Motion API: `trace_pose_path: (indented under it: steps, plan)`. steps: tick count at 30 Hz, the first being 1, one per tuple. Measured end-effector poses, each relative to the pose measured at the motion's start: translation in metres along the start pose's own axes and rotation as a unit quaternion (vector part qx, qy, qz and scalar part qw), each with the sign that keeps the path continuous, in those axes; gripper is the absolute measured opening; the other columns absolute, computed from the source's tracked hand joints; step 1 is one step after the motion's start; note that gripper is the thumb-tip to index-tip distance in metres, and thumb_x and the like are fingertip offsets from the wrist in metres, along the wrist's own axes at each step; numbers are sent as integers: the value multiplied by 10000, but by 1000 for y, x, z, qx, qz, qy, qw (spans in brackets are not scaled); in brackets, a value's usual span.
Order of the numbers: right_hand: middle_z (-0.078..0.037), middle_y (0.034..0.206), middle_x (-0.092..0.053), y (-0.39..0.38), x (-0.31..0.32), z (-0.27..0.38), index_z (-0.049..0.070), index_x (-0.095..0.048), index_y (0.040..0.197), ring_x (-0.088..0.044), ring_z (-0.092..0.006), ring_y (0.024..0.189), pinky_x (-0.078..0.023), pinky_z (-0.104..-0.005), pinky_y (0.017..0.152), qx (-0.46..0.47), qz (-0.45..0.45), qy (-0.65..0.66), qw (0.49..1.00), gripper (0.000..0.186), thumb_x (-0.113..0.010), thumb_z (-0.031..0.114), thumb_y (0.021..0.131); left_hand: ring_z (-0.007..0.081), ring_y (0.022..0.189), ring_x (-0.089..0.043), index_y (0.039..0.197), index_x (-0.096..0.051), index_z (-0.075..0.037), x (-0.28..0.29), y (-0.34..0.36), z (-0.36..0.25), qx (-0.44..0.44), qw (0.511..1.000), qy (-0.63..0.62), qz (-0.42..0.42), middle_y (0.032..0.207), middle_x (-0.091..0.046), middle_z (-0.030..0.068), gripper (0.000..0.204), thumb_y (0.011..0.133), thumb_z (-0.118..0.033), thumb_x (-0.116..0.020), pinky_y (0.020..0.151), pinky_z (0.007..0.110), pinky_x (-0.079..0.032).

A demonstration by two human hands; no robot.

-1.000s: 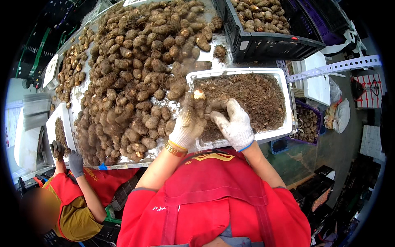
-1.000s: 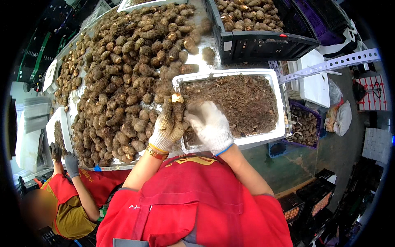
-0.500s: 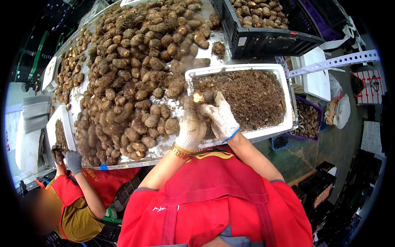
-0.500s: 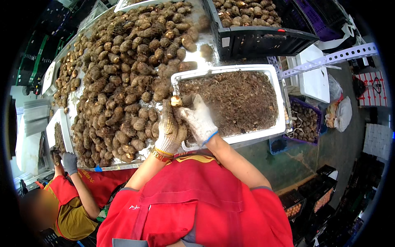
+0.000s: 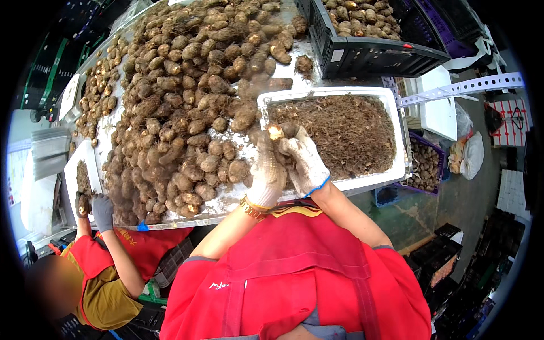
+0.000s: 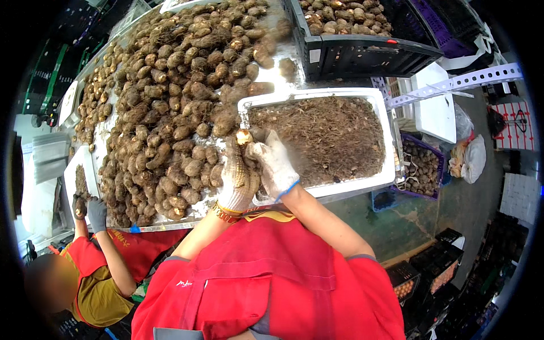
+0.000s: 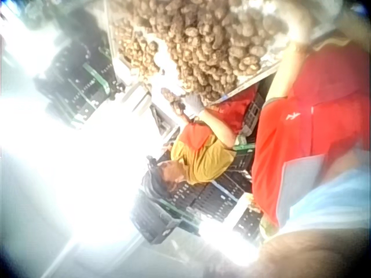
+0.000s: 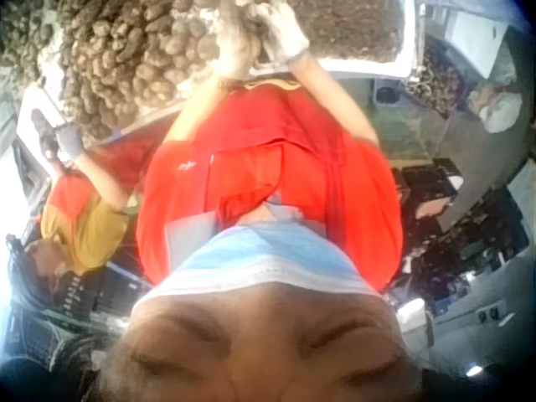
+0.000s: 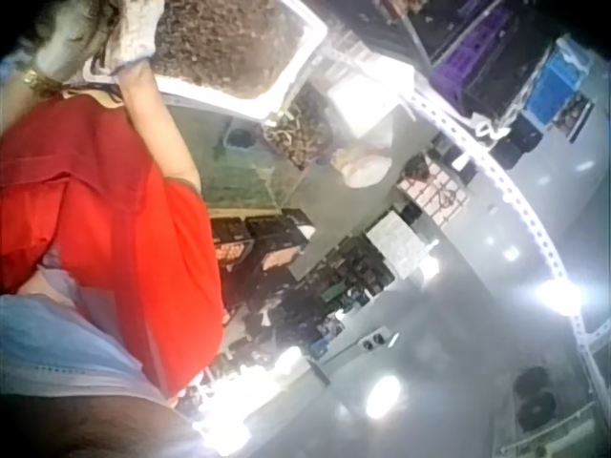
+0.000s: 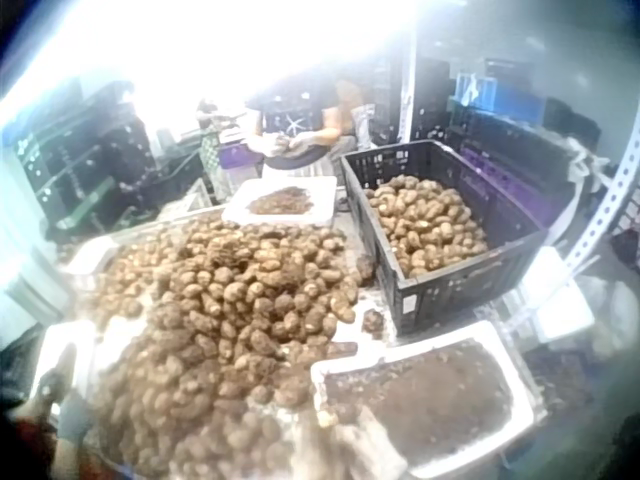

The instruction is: The person peels yams by hand using a fibrous material to scrub the skin off. They pick up a yam from a large pile on a table, rub it with the fibrous material, and place the cleaned yam into a white container. The process is repeated continuously.

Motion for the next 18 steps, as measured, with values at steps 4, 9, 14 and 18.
trace_pose_path:
  steps: [4,9,14,18]
  plan:
    - [-44,1011,-585,-3,8,-2,7,-481,1187,-558,-109,897,-468,-254,796,5,22,33,999,375,-622,155,872,205,890,-638,1136,-595,-69,2,2,-3,3,995,-14,-95,1031,-663,74,383,974,-404,-507,786,334,-542]
    - [-51,1046,-588,9,16,-7,14,-480,1169,-569,-121,937,-475,-269,839,-21,22,21,999,367,-649,134,866,189,907,-635,1143,-591,-66,-9,-1,-4,27,998,-45,-37,1014,-658,83,350,985,-364,-499,798,308,-548]
    - [-44,1018,-580,11,16,-11,35,-497,1125,-561,-121,897,-478,-274,821,-39,-4,36,999,293,-625,115,874,151,902,-617,1183,-582,-85,0,-4,0,-30,990,91,-105,1062,-651,64,464,969,-483,-478,748,306,-505]
    - [-45,1020,-580,7,20,-14,34,-508,1126,-567,-127,892,-484,-274,810,-36,-6,25,999,260,-584,98,887,151,892,-622,1161,-596,-76,10,-7,4,-61,990,72,-108,1026,-656,64,407,970,-425,-512,751,306,-511]
Point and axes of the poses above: each hand's wrist, its own y-axis towards the middle knuckle, its own x-axis out of the back of the hand, z = x × y, the point moved 7 cm from there along y, towards the middle knuckle
